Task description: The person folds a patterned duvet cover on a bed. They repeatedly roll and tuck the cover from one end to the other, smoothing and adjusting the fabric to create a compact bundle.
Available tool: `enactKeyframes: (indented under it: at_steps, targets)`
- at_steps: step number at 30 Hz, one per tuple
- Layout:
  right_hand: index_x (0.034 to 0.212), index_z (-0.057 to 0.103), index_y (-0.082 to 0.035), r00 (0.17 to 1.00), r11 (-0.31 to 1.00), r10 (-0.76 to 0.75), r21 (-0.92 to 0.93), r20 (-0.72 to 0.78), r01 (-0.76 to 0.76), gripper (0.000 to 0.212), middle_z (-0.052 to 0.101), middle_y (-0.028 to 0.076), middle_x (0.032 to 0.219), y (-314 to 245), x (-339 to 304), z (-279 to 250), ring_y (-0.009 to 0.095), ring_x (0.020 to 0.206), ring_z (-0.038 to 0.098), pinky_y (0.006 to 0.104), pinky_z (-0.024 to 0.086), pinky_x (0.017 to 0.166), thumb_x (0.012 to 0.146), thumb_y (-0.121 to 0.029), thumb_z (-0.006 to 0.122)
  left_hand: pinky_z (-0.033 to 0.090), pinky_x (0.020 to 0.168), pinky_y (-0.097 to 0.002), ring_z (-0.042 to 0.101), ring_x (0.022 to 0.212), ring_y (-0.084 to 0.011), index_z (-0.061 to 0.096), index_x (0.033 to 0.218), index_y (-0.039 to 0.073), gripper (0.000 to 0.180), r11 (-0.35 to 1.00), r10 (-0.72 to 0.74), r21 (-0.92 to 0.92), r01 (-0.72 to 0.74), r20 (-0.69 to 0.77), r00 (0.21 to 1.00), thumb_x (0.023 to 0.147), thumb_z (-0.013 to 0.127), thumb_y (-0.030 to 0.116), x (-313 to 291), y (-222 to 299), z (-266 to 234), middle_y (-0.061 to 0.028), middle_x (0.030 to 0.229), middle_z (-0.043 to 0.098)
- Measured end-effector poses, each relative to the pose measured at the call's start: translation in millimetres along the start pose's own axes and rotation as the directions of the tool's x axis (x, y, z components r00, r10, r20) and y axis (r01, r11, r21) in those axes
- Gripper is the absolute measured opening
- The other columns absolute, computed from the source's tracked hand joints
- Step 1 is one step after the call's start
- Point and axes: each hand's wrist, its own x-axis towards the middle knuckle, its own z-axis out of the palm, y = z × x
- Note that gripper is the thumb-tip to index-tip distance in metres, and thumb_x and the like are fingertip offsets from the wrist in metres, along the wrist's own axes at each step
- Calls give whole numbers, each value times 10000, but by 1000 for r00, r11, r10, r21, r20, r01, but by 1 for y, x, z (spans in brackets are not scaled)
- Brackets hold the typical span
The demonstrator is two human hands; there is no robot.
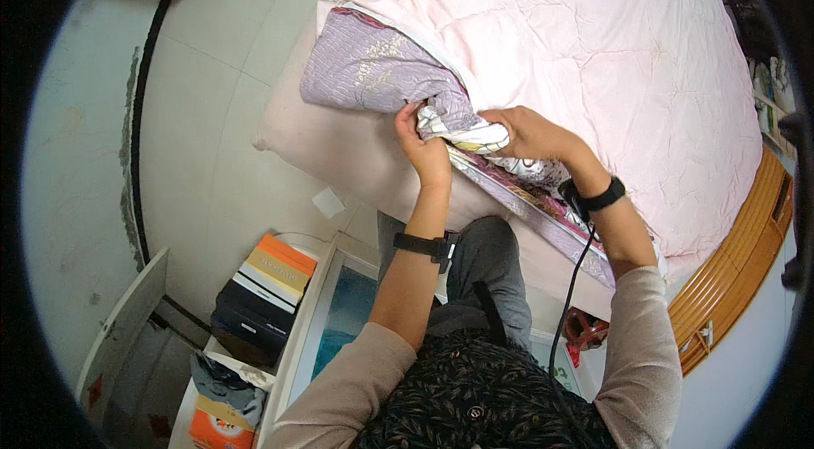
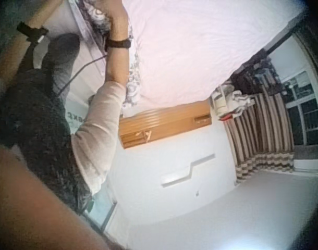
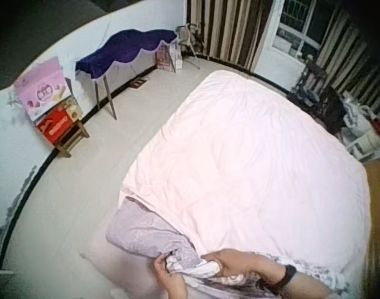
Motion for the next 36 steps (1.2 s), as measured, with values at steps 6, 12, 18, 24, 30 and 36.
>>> enactKeyframes:
  at_steps: [6, 12, 18, 24, 30, 36]
  targets:
    - [1176, 566, -68, 997, 999, 1, 47, 81, -5, 571, 659, 152, 1003, 2, -1, -34, 273, 922, 630, 341, 481, 805, 639, -95, 756, 389, 922, -283, 497, 1062, -201, 433, 1201, 16, 493, 965, -251, 117, 233, 177, 952, 743, 415, -163, 9, 32, -9, -118, 1172, 502]
    - [1099, 621, -70, 982, 997, 3, -69, -187, -17, 477, 673, 148, 916, -11, -35, -43, 297, 830, 644, 356, 500, 756, 630, -35, 703, 451, 813, -324, 575, 918, -247, 509, 1043, 17, 334, 856, -89, 492, -157, 440, 893, 735, 624, -42, 32, 33, -21, -110, 1001, 596]
    - [1107, 619, -33, 988, 996, 88, 37, -123, -84, 504, 677, 132, 977, -26, -48, -55, 228, 880, 647, 309, 484, 809, 611, 34, 681, 443, 843, -384, 544, 1005, -339, 502, 1114, 31, 417, 403, 426, 684, -608, 448, 786, 725, 652, 15, 40, -4, -24, -189, 1105, 571]
    - [1090, 616, -2, 989, 917, 147, 375, -2, -136, 443, 687, 95, 907, -31, -51, -47, 158, 770, 620, 277, 489, 718, 657, -19, 708, 473, 796, -344, 561, 945, -268, 461, 1221, 41, 408, 958, -13, 285, 22, -35, 999, 834, 590, 61, 28, -22, 2, -147, 1121, 547]
    - [1161, 561, 47, 966, 754, 142, 608, 218, -248, 509, 647, 88, 1063, -14, -60, -66, 139, 931, 573, 264, 457, 841, 691, -25, 741, 467, 762, -263, 560, 914, -147, 491, 1227, 20, 342, 869, -404, -316, 381, -9, 915, 889, 511, 72, 29, -8, 35, -78, 1099, 552]
    - [1171, 568, 9, 965, 862, 193, 439, 180, -254, 510, 646, 110, 1096, 41, -72, -136, 154, 961, 595, 280, 469, 868, 678, -6, 697, 479, 822, -287, 576, 973, -152, 532, 1184, 18, 308, 987, -33, 143, -72, 619, 785, 897, 507, 128, 41, 7, 35, -88, 1117, 587]
